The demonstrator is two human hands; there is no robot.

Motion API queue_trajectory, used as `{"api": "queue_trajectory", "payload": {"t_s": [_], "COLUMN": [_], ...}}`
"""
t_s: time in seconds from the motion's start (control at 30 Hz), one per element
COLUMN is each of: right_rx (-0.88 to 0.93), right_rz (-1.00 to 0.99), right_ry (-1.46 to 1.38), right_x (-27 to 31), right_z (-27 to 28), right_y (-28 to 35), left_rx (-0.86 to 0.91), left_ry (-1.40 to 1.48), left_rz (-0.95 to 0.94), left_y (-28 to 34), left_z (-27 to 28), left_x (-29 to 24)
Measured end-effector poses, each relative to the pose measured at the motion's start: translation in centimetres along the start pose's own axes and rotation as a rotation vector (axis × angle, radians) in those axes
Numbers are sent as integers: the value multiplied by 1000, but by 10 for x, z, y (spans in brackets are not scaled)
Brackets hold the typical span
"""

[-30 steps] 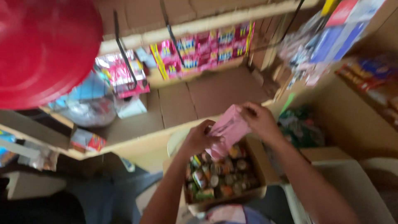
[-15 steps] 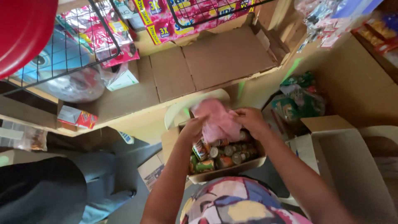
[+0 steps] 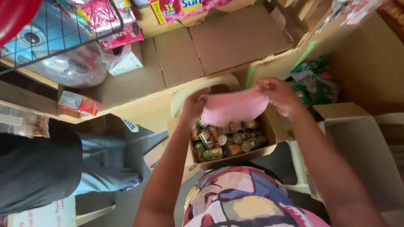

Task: Stock canned goods from a cardboard box onto a retail shelf.

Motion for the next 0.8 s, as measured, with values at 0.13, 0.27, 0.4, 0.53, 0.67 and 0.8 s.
{"api": "queue_trajectory", "payload": {"t_s": [0.13, 0.27, 0.4, 0.53, 0.67, 0.8], "right_rx": [168, 79, -42, 255, 284, -212], "right_rz": [339, 702, 177, 454, -91, -201], "right_ry": [462, 802, 786, 1139, 302, 286], "right_x": [8, -38, -120, -164, -213, -264], "right_z": [-7, -17, 4, 12, 0, 3], "right_y": [47, 69, 79, 78, 44, 25], "left_rx": [32, 101, 233, 422, 335, -6], "left_ry": [-87, -632, -924, -1004, -317, -244], "left_rz": [58, -179, -340, -171, 367, 539], "left_y": [60, 100, 148, 157, 133, 140], "left_z": [20, 20, 27, 36, 31, 16], "left_x": [-120, -132, 15, 29, 36, 204]}}
Point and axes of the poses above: each hand's wrist, its own y-axis away from the middle knuckle, its own z-axis out of the back of the hand, x = y × z, the point moved 5 cm from there along -y, towards the middle knuckle, and after that the axes turned 11 degrees about -x, right-handed, at the moved point
